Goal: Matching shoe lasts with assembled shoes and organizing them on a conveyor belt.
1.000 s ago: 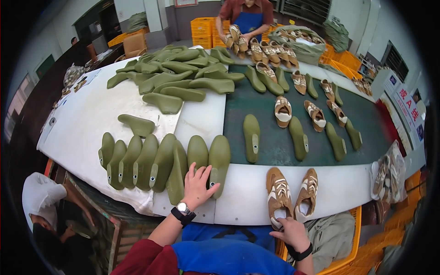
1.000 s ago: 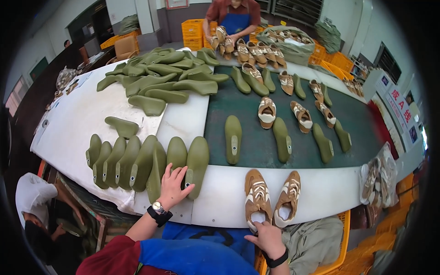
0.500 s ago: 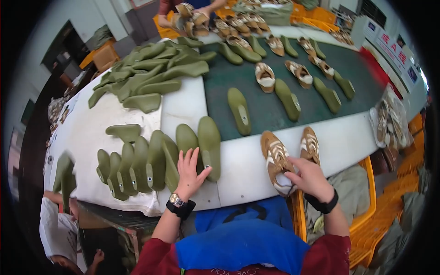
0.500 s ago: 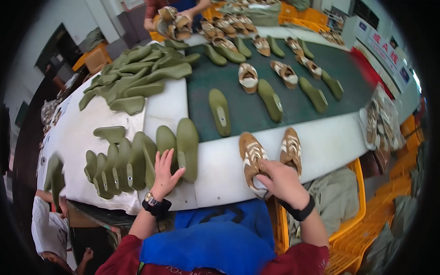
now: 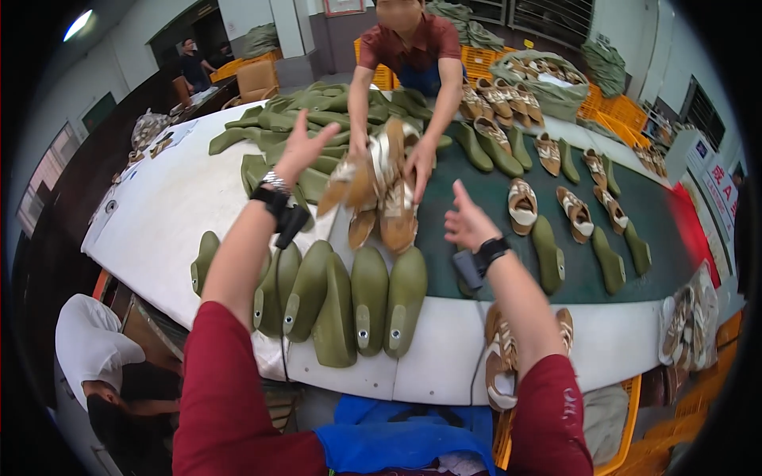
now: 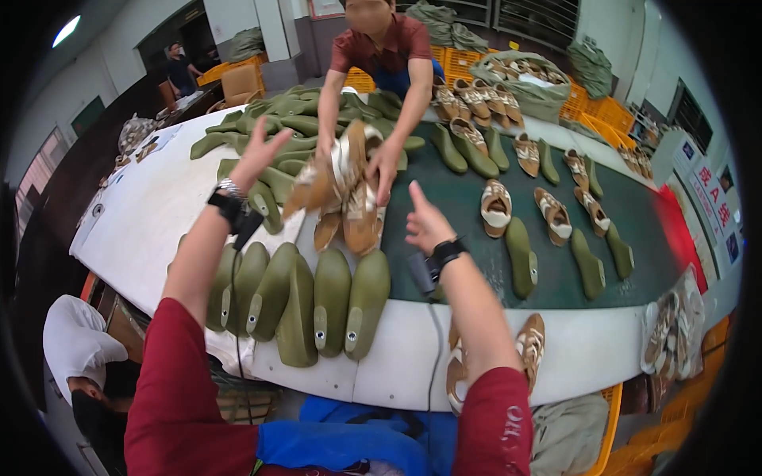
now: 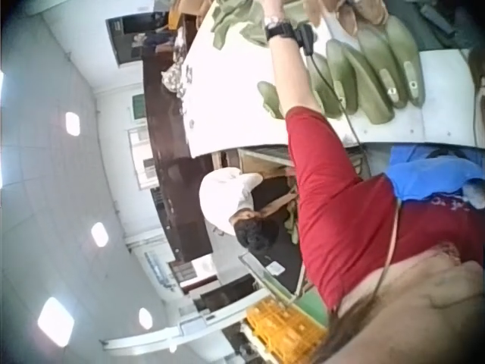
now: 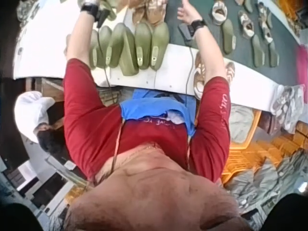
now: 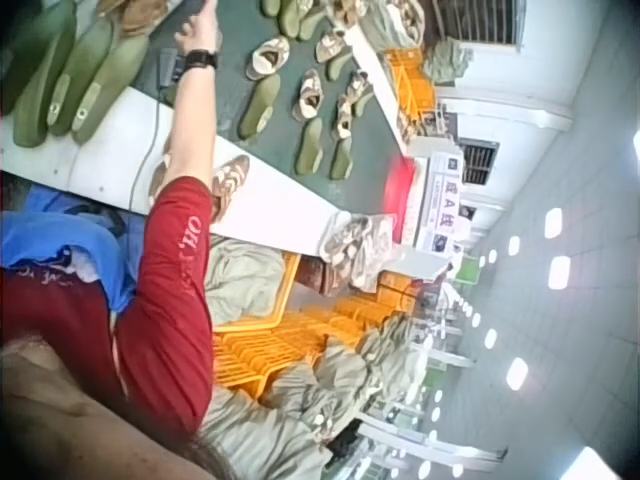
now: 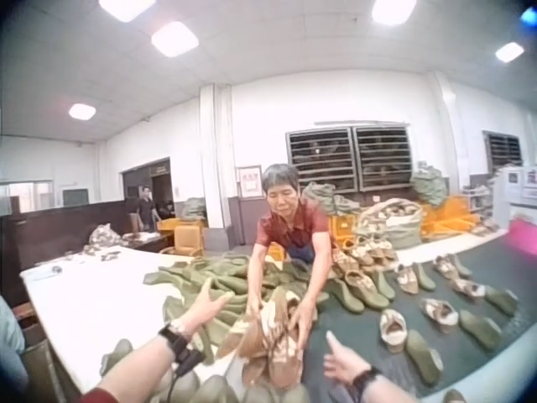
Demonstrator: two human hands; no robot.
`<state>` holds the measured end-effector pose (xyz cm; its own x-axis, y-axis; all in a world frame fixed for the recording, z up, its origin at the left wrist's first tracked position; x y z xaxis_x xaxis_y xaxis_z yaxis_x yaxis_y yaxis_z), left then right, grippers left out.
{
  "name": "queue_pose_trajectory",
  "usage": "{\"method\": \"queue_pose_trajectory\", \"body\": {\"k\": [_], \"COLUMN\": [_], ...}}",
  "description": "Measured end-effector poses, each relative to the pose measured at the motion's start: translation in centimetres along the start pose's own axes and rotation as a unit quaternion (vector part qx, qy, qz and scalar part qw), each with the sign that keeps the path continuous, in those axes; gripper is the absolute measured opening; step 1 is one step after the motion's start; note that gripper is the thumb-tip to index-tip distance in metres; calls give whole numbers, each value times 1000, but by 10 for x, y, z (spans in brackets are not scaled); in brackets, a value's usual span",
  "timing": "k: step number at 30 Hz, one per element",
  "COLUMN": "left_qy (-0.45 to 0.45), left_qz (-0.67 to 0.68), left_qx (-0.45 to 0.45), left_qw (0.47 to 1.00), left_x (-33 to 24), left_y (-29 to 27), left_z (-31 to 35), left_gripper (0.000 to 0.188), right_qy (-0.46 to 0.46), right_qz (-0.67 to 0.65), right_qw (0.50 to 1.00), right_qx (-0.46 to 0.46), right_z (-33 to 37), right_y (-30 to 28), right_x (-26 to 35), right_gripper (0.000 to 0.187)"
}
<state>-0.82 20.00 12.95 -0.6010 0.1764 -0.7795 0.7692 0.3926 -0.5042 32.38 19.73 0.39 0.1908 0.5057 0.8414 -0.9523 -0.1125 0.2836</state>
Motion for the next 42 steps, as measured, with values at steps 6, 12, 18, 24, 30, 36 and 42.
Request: {"method": "queue_pose_trajectory", "body": {"k": [6, 12, 18, 24, 30, 36, 42], "left_qy": [-144, -153, -150, -49, 84, 199, 278], "left_qz": [-225, 201, 240, 149, 144, 236, 102], "left_qx": [214, 345, 470, 299, 246, 503, 671], "left_qw": [939, 904, 836, 941, 955, 807, 680], "left_x": [133, 151, 113, 57, -40, -160, -220], "left_y": [60, 112, 92, 108, 102, 142, 216], "left_z": [-16, 29, 37, 56, 90, 156, 238], "left_gripper": [132, 93, 85, 71, 80, 68, 84], "right_qy": [15, -1, -70, -75, -258, -567, -387], "right_qz": [62, 2, -24, -254, -202, 375, 322], "right_qw": [996, 988, 983, 932, 921, 694, 828], "right_qx": [64, 156, 165, 247, 212, -237, -247], "right_z": [-68, -103, -98, -66, 43, 219, 320], "right_y": [55, 51, 85, 99, 60, -11, -53], "right_x": [-77, -83, -78, -77, -47, -88, -174], "right_gripper": [106, 75, 65, 40, 34, 24, 20]}}
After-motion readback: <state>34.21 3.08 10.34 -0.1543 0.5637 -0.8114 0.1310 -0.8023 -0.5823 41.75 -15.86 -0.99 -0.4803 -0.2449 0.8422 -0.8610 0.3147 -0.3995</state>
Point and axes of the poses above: each hand's wrist, its own z-axis away from the middle knuckle, its own y-axis out of the palm, x = y × z, the point moved 1 cm from there along -z, towards the middle knuckle, and after that the axes turned 1 degree about z, right-handed, at the moved point
